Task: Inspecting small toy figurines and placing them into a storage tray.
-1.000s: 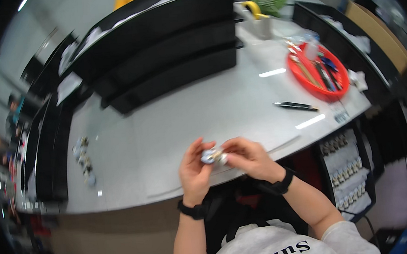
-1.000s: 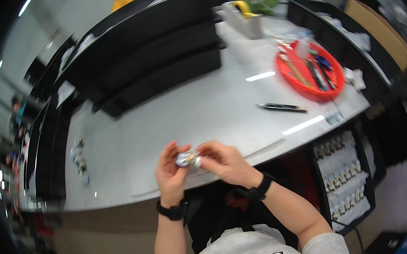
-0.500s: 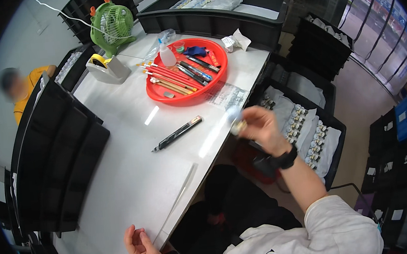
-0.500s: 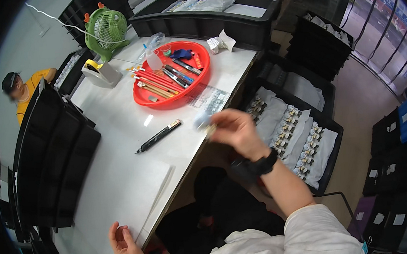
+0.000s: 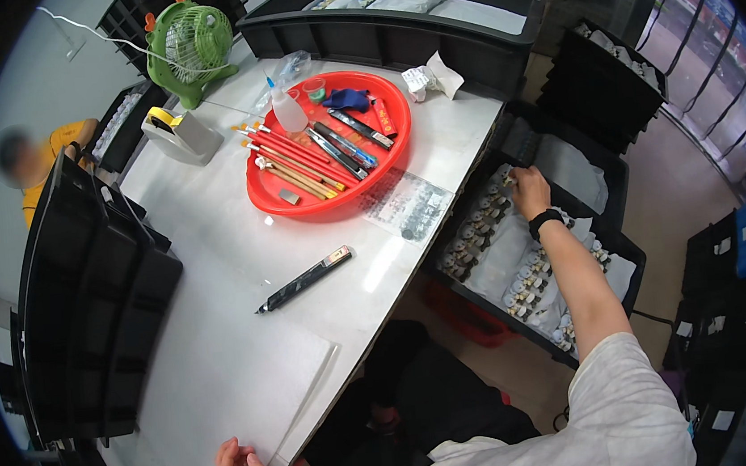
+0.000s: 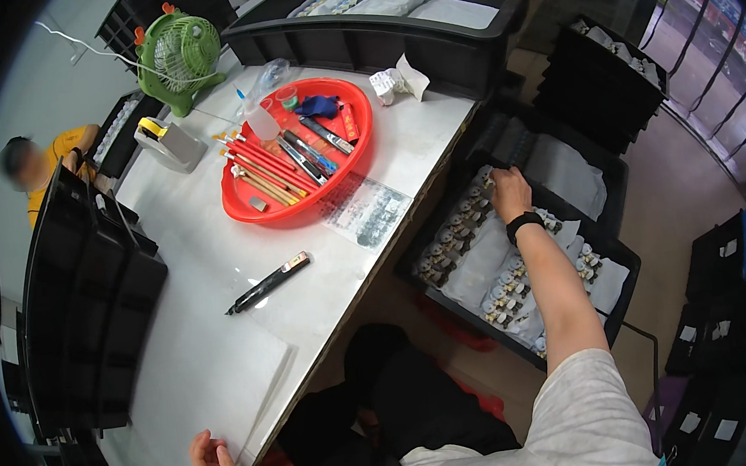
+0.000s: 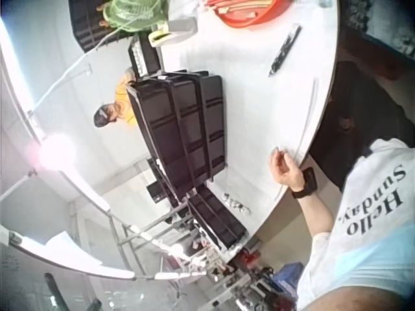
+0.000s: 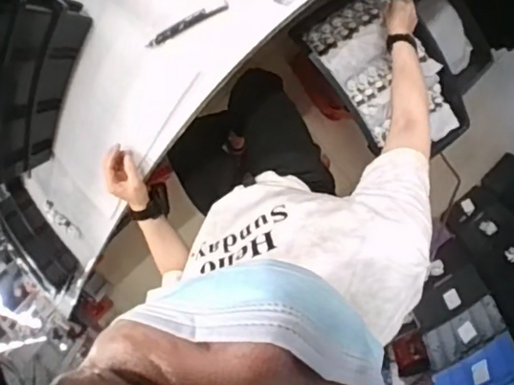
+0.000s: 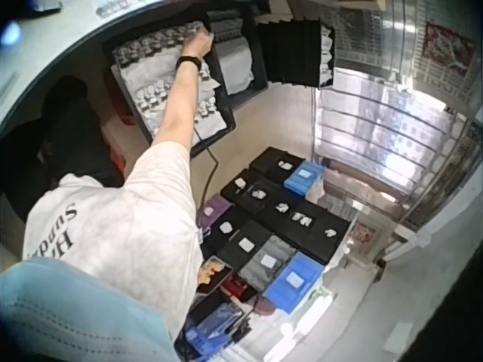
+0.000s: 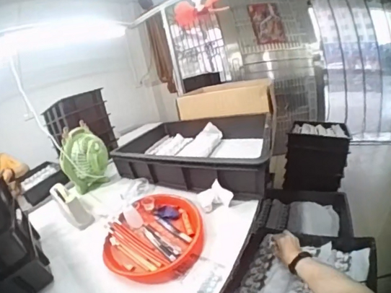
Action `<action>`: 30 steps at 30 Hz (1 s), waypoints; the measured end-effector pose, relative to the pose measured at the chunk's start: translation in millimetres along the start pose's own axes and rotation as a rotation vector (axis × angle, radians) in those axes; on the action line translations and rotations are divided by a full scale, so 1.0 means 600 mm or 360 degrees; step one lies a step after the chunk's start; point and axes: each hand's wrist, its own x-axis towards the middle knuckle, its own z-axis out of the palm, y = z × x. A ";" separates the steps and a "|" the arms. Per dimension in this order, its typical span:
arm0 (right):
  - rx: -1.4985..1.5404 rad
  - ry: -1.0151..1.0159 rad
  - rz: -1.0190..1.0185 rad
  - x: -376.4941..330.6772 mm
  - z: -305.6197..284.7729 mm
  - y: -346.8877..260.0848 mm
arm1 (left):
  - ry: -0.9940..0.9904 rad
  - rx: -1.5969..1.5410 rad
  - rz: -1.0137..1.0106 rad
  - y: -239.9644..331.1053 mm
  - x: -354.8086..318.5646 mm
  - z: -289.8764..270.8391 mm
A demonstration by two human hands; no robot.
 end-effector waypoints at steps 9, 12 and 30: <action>-0.0229 -0.0185 -0.0099 0.005 0.041 0.031 | -0.0023 0.0071 -0.0020 -0.002 0.001 0.002; 0.0005 -0.0228 0.0148 0.005 0.044 0.032 | -0.0012 0.0094 -0.0019 0.002 0.001 0.000; 0.0042 -0.0476 0.0239 0.022 0.055 0.031 | -0.0065 0.0098 0.0011 0.003 0.005 0.000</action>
